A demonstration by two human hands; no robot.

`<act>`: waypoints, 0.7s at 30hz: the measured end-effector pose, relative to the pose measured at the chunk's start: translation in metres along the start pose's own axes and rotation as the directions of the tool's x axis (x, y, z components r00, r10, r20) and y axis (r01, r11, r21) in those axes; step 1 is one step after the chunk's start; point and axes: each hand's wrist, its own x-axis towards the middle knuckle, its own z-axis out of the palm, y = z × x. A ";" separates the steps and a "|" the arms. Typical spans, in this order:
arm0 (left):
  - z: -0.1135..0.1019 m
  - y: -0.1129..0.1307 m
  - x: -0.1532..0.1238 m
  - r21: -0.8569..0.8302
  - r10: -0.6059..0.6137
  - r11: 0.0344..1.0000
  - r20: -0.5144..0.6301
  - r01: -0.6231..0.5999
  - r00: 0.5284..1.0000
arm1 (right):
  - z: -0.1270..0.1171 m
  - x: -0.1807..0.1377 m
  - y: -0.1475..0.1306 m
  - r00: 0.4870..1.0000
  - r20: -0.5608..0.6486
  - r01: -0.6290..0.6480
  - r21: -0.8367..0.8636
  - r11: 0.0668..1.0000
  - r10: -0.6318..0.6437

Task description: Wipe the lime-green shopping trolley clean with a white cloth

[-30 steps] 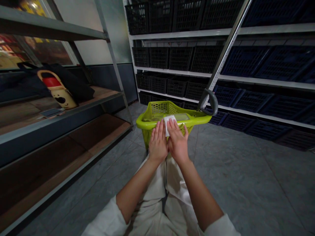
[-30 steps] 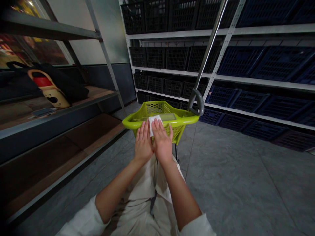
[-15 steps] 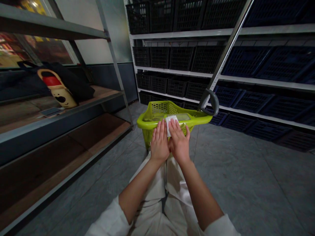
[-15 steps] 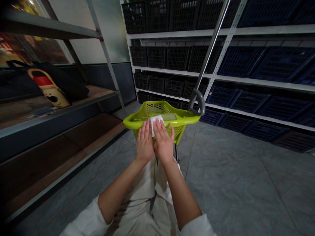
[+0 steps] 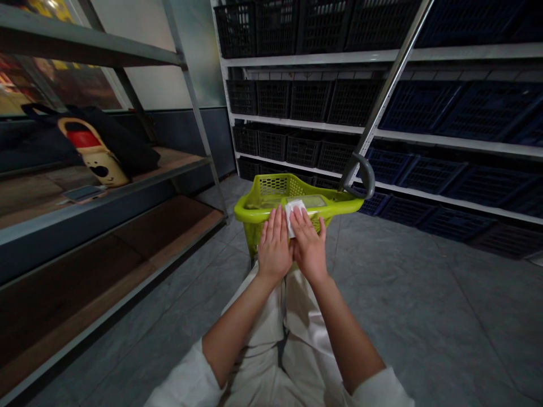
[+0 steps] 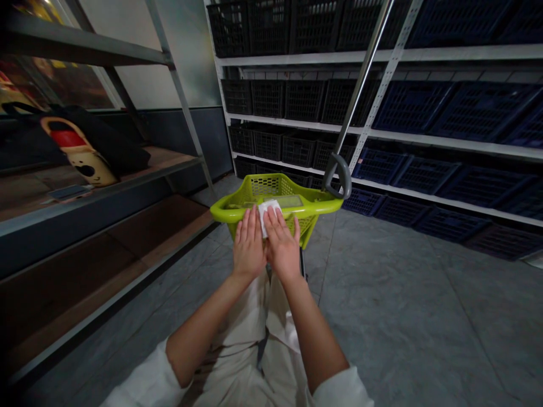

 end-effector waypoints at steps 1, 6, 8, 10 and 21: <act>-0.001 -0.001 0.000 0.004 0.003 1.000 0.003 -0.003 1.000 | -0.001 0.000 0.003 1.000 -0.009 -0.001 0.002 1.000 0.001; -0.003 -0.003 -0.001 0.014 0.010 1.000 -0.009 -0.010 1.000 | 0.005 -0.006 0.030 0.921 -0.218 -0.333 -0.008 0.943 0.323; -0.002 -0.002 -0.001 0.009 0.003 1.000 -0.009 -0.003 1.000 | 0.008 -0.004 0.026 0.886 -0.264 -0.395 -0.001 0.919 0.380; 0.000 -0.001 -0.001 0.005 -0.004 1.000 -0.013 0.004 1.000 | 0.007 -0.001 0.012 0.937 -0.193 -0.298 -0.009 0.955 0.290; -0.002 -0.001 0.000 -0.001 0.000 1.000 -0.006 0.000 1.000 | 0.006 -0.007 0.037 0.867 -0.275 -0.429 0.010 0.903 0.415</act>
